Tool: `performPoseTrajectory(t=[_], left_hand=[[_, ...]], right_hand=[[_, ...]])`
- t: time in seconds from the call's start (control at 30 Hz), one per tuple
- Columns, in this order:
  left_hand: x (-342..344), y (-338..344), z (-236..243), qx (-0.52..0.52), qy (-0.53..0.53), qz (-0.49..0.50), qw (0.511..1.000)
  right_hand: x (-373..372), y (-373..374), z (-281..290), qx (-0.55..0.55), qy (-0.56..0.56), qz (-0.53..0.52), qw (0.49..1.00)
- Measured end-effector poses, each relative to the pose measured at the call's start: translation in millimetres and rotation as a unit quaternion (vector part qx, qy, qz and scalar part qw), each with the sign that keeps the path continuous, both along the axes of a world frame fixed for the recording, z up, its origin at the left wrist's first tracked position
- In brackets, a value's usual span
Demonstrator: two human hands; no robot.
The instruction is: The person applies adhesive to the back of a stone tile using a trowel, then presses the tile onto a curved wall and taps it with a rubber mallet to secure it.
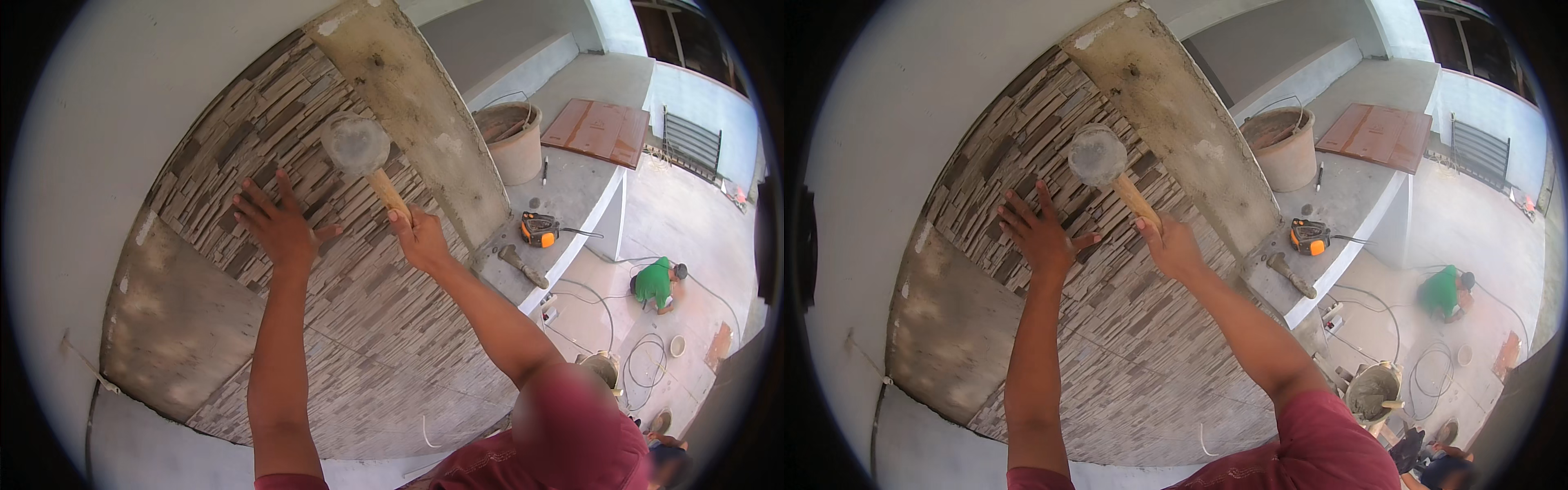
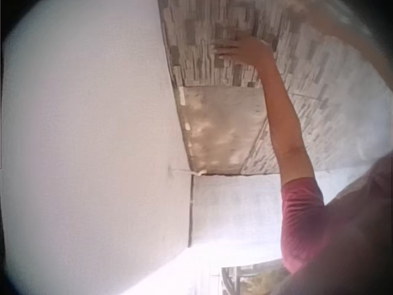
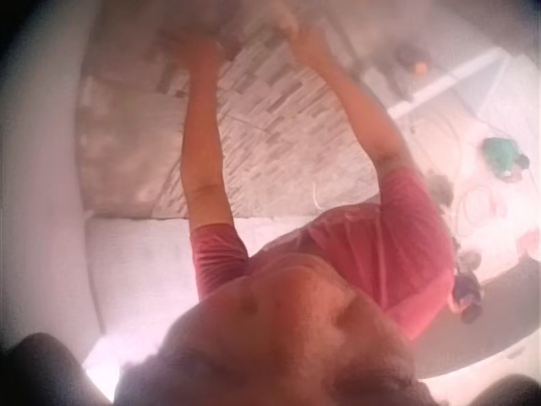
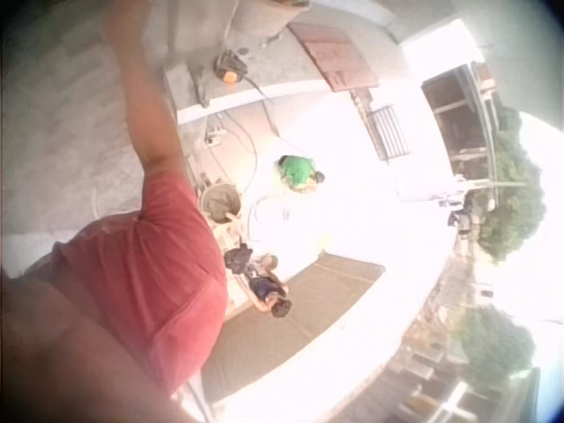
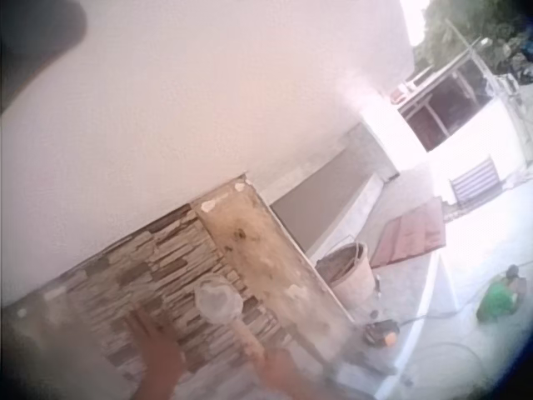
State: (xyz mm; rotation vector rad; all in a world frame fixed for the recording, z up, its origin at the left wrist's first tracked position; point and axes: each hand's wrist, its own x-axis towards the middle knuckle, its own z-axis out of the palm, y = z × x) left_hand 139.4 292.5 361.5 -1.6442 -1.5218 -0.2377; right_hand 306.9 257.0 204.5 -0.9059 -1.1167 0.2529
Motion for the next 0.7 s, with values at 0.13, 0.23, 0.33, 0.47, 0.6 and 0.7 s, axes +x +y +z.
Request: performPoseTrajectory(t=[0.13,0.23,0.33,0.47,0.6,0.7], left_hand=[[-0.6,1.9,-1.0,0.008,-0.013,-0.024,1.0],[-2.5,6.7,-3.3,0.008,-0.02,-0.025,0.999],[-0.9,0.6,-0.4,-0.008,-0.03,-0.016,0.999],[4.2,-0.3,-2.2,-0.004,-0.045,-0.038,0.998],[-3.6,2.3,-3.6,0.001,-0.044,-0.041,0.998],[2.3,-2.3,-3.6,-0.015,-0.054,-0.037,0.998]], right_hand=[[-0.9,5.3,19.6,0.072,-0.028,-0.008,0.997],[7.5,9.9,40.1,-0.013,-0.069,0.004,0.998],[8.9,-1.3,58.3,0.008,-0.073,-0.001,0.997],[14.7,16.9,66.4,0.006,-0.084,-0.006,0.996],[13.6,-3.3,89.0,-0.007,-0.09,0.008,0.996],[16.4,5.0,85.9,0.052,-0.098,0.0,0.994]])
